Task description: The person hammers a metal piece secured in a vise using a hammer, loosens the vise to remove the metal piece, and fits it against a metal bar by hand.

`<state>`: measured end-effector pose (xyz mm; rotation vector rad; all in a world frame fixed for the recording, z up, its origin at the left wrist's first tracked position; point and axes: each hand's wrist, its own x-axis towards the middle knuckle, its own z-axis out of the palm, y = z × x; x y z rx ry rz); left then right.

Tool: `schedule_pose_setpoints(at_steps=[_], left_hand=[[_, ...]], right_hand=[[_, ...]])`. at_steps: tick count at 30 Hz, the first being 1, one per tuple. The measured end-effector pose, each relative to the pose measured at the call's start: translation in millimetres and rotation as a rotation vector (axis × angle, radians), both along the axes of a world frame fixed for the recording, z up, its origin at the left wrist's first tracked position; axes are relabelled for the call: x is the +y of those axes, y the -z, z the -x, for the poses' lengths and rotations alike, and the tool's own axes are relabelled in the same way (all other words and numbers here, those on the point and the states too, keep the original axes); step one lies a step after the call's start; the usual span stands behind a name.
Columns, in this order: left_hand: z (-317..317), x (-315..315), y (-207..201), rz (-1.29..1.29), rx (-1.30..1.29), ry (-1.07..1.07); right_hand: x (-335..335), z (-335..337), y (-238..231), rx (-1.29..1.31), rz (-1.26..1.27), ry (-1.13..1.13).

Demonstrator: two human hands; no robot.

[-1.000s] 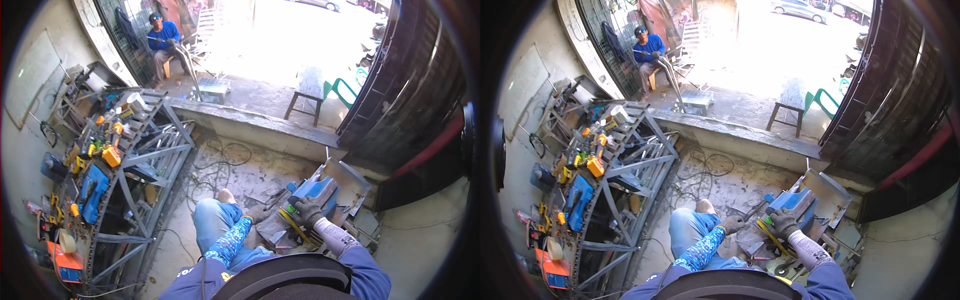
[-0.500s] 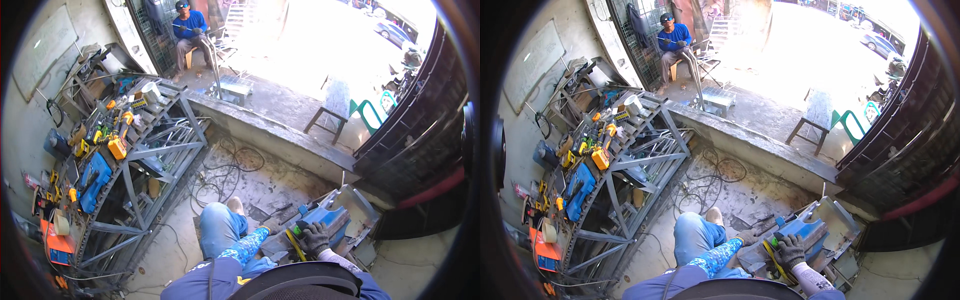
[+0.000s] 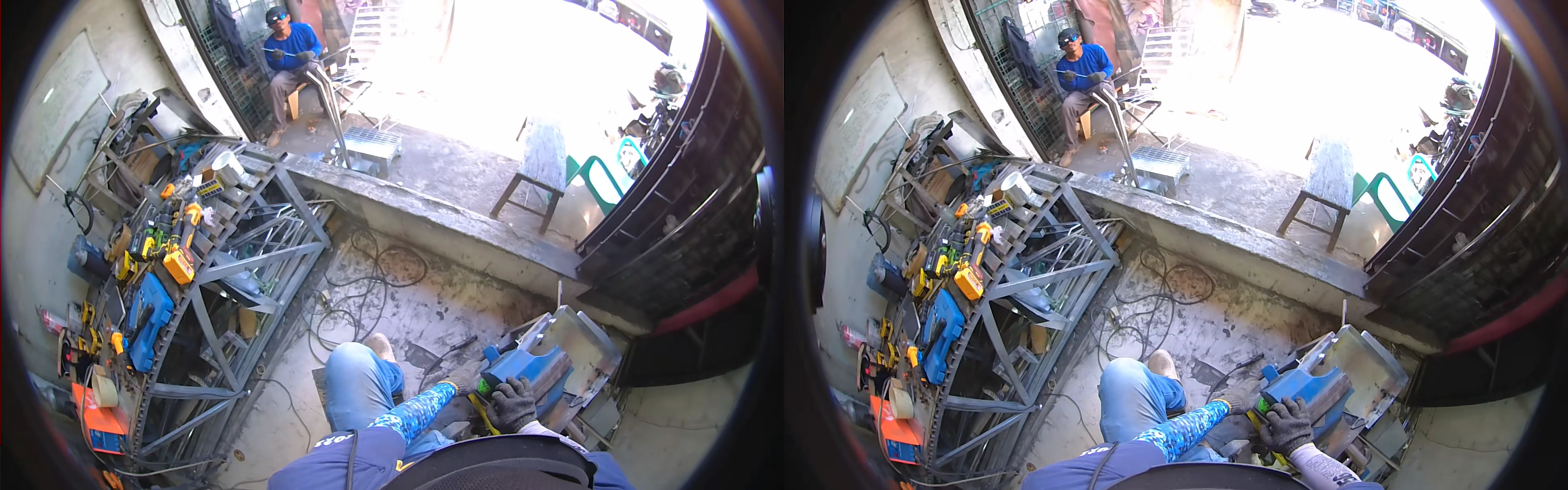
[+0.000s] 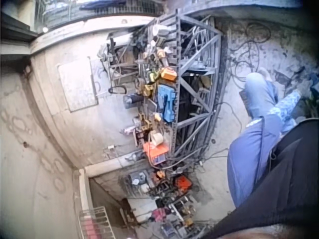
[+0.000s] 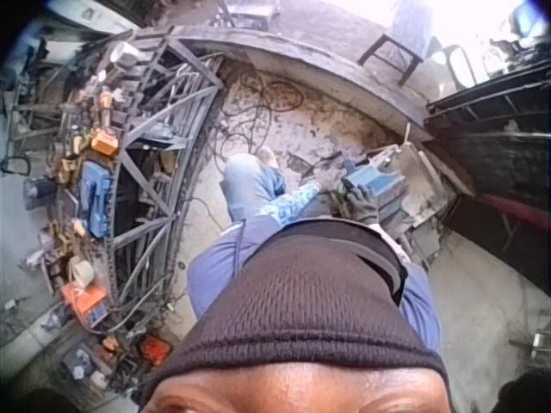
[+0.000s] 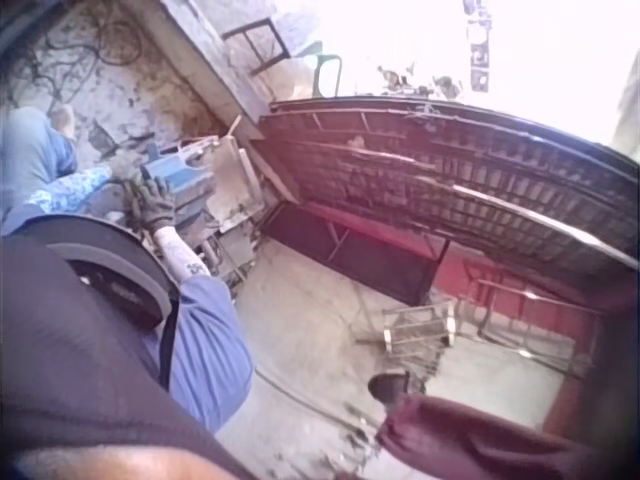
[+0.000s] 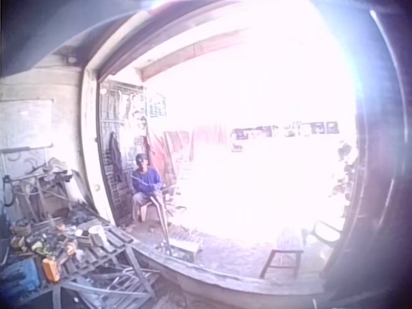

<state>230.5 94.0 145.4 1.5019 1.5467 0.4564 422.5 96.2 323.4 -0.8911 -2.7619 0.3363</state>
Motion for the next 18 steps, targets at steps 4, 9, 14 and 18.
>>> schedule_pose_setpoints(at_steps=[4,9,14,18], left_hand=[[4,13,-27,0.111,0.065,0.194],[20,23,-42,0.255,0.037,0.369],[18,20,-58,0.058,0.069,0.285],[17,1,28,-0.435,0.2,0.244]], right_hand=[[3,-6,4,0.018,-0.009,0.01],[7,-7,7,0.007,-0.033,-0.018],[7,-5,-3,0.023,-0.026,-0.008],[6,-2,3,0.054,0.008,-0.009]])
